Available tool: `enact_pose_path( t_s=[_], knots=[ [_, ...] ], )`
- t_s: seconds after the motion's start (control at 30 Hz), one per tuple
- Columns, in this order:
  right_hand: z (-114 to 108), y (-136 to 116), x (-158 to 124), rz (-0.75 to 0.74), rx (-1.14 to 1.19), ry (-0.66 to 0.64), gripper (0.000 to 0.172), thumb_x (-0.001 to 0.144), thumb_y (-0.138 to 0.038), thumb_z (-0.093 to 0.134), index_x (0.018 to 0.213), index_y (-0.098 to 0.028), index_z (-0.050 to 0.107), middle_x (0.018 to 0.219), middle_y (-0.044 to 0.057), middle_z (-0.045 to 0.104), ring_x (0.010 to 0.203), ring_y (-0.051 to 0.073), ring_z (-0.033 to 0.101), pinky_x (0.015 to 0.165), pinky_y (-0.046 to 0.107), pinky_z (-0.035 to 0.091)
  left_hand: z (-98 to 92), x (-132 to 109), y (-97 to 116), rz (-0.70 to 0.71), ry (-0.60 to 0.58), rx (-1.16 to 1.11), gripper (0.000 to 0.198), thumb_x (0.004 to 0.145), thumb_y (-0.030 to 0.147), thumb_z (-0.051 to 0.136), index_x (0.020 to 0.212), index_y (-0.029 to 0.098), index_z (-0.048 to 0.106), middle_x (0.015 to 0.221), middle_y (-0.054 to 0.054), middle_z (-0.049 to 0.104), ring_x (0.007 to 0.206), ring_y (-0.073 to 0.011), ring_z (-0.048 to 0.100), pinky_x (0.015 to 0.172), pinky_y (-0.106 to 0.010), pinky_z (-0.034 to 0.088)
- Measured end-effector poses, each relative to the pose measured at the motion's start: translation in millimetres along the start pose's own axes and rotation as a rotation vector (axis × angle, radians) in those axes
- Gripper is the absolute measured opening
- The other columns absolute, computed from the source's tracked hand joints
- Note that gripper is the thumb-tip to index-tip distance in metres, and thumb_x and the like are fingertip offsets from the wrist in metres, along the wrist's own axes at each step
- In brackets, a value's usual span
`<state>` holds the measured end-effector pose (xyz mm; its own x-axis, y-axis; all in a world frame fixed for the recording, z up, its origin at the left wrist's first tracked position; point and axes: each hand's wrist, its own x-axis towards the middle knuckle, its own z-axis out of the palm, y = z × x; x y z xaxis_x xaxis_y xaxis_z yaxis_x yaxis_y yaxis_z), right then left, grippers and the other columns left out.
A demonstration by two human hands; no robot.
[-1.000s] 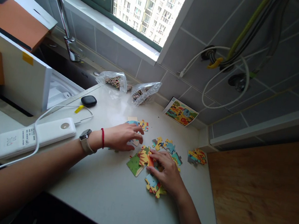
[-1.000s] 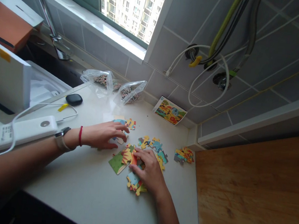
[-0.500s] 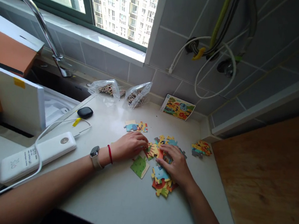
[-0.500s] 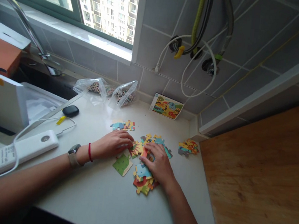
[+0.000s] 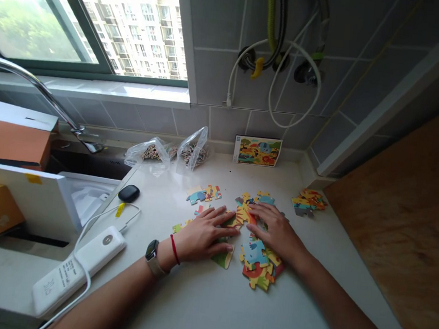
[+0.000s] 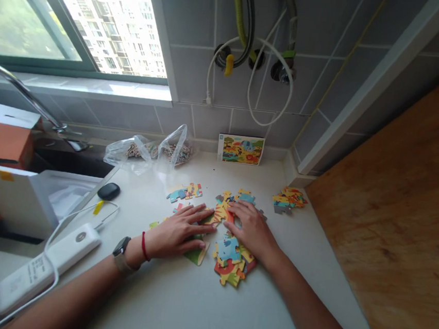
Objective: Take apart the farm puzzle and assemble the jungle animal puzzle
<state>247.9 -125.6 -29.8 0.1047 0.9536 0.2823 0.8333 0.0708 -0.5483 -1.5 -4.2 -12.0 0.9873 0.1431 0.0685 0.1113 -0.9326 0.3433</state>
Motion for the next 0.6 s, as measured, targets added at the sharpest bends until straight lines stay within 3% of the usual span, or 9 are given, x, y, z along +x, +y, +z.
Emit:
enact_pose_path(
  t_s=[0.2,0.43,0.53,0.6],
  knots=[
    [3,9,3,0.068,-0.053,0.145,0.027,0.088,-0.032,0.075,0.114,-0.024,0.079,0.124,0.009,0.077,0.123,0.033,0.064,0.107,0.056,0.052,-1.4,1,2,-0.040,0.069,0.032,0.041,0.103,0.050,0.056,0.138,0.031,0.066,0.157,-0.011,0.049,0.144,-0.0371,0.046,0.116,-0.058,0.043],
    [11,4,-1,0.002,-0.037,0.057,0.035,0.088,-0.038,0.076,0.121,-0.027,0.077,0.132,0.007,0.074,0.133,0.035,0.058,0.113,0.060,0.046,-2.7,2,5,-0.061,0.100,-0.028,0.032,0.104,0.046,0.055,0.124,0.025,0.069,0.144,-0.012,0.058,0.136,-0.0336,0.051,0.114,-0.054,0.045],
    [4,9,1,0.004,-0.075,0.102,0.033,0.095,-0.039,0.066,0.124,-0.025,0.076,0.138,0.010,0.070,0.132,0.034,0.058,0.113,0.058,0.046,-4.0,2,6,-0.073,0.118,-0.065,0.029,0.104,0.046,0.055,0.117,0.021,0.065,0.141,-0.013,0.059,0.133,-0.0323,0.052,0.112,-0.052,0.046],
    [-9,17,4,0.022,-0.122,0.191,0.032,0.099,-0.037,0.057,0.123,-0.024,0.076,0.131,0.011,0.072,0.127,0.032,0.061,0.111,0.055,0.047,-5.6,2,6,-0.074,0.127,-0.078,0.029,0.104,0.046,0.055,0.116,0.021,0.063,0.139,-0.013,0.060,0.132,-0.0319,0.053,0.111,-0.052,0.046]
  ],
)
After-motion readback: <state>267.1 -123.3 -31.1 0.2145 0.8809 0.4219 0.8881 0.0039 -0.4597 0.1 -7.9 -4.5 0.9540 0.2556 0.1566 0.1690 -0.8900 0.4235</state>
